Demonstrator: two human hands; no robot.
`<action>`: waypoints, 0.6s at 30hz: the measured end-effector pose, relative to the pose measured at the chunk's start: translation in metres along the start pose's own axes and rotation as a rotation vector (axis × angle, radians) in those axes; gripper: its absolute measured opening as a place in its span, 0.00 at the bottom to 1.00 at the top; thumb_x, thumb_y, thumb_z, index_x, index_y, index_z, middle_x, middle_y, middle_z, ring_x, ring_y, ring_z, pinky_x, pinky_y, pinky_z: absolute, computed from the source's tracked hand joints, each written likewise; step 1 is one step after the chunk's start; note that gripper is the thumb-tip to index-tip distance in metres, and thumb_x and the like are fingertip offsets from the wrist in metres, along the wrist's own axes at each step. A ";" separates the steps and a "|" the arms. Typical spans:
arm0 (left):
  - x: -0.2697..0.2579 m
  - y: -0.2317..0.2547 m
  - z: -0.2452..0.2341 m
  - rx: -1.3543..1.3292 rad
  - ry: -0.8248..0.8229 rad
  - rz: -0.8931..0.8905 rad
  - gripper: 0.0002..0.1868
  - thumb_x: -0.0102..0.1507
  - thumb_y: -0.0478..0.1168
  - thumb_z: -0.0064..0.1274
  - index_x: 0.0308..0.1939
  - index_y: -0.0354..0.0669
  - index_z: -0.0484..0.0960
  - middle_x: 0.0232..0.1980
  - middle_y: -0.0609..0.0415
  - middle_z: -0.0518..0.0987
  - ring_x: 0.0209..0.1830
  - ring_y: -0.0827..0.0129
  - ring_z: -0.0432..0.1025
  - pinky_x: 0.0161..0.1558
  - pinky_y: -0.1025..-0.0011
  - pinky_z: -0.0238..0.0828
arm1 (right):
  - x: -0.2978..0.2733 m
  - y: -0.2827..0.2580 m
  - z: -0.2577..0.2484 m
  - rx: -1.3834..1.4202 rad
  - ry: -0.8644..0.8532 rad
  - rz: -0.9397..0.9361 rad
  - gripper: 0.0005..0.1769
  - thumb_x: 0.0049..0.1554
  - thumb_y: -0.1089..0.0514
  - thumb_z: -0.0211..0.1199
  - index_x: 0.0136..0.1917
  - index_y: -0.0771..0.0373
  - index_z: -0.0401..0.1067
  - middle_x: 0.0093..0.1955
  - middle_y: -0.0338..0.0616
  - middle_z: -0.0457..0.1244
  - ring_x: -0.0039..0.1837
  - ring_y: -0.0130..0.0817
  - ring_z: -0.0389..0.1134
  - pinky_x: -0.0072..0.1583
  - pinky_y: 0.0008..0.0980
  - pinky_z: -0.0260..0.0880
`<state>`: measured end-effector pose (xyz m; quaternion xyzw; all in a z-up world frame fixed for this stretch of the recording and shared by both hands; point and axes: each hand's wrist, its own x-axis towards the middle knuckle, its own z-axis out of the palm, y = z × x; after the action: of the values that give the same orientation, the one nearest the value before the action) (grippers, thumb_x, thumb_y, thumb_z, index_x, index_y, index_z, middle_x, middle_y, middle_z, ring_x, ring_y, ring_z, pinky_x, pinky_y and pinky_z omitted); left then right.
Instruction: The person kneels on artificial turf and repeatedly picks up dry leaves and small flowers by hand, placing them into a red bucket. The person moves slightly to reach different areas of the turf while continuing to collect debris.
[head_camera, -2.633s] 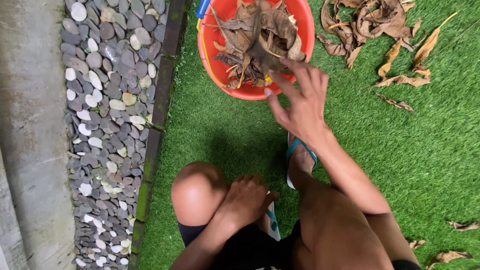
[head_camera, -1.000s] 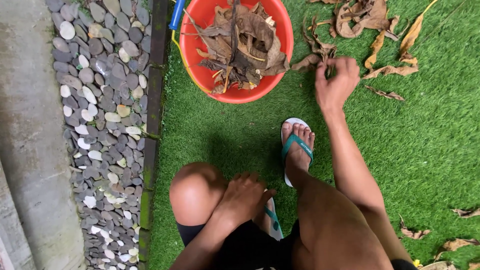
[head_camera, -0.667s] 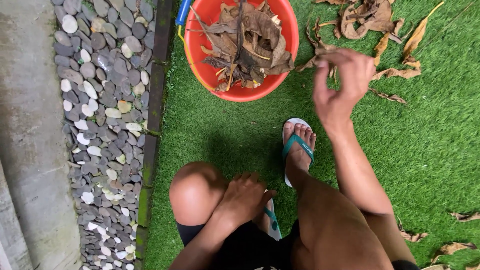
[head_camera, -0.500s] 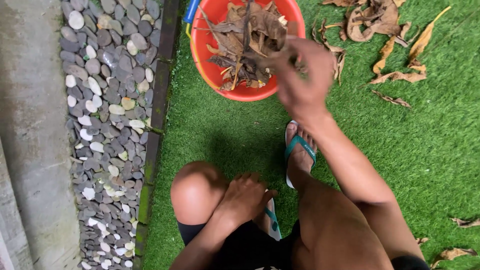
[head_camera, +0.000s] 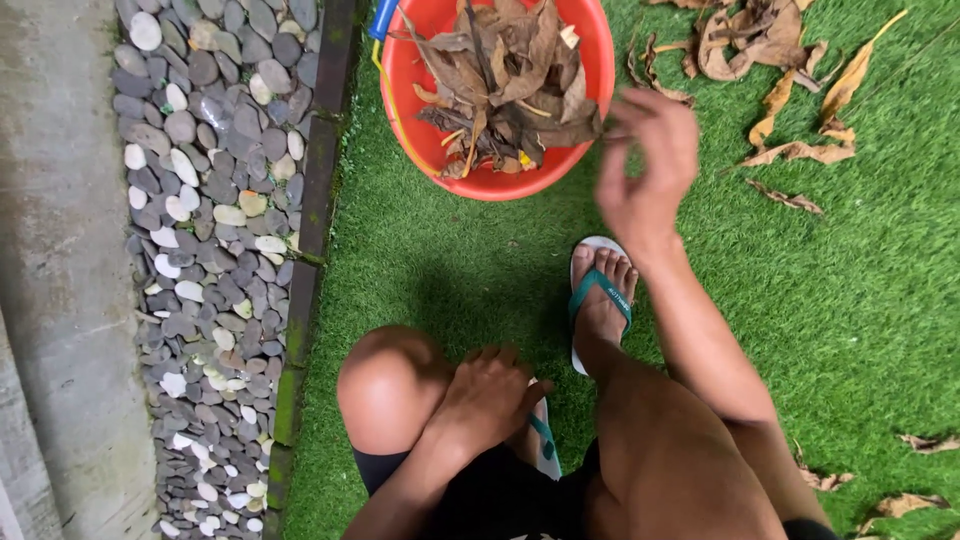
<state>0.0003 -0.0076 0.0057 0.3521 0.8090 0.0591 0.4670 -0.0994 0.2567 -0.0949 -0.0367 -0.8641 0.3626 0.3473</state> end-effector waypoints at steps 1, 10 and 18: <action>0.001 0.000 0.000 -0.003 -0.016 -0.012 0.24 0.71 0.58 0.45 0.43 0.44 0.87 0.51 0.43 0.78 0.52 0.46 0.72 0.46 0.51 0.71 | -0.011 0.018 0.000 -0.053 0.010 0.103 0.16 0.54 0.77 0.54 0.54 0.71 0.73 0.58 0.55 0.64 0.61 0.45 0.64 0.61 0.42 0.64; 0.003 -0.003 0.000 -0.026 -0.033 -0.005 0.25 0.72 0.59 0.45 0.43 0.44 0.87 0.50 0.43 0.79 0.52 0.45 0.73 0.48 0.48 0.72 | -0.076 0.120 0.010 -0.459 -0.527 0.329 0.17 0.67 0.52 0.57 0.66 0.59 0.74 0.73 0.60 0.58 0.75 0.61 0.52 0.71 0.65 0.49; 0.007 -0.003 -0.002 0.002 -0.082 -0.012 0.26 0.73 0.60 0.43 0.44 0.42 0.85 0.51 0.41 0.80 0.53 0.44 0.73 0.49 0.50 0.72 | -0.082 0.116 0.014 -0.441 -0.312 0.300 0.09 0.65 0.64 0.58 0.53 0.67 0.79 0.60 0.46 0.67 0.52 0.37 0.62 0.52 0.38 0.56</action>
<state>-0.0053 -0.0049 0.0007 0.3496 0.7914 0.0411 0.4997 -0.0680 0.3078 -0.2246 -0.1824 -0.9497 0.2148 0.1368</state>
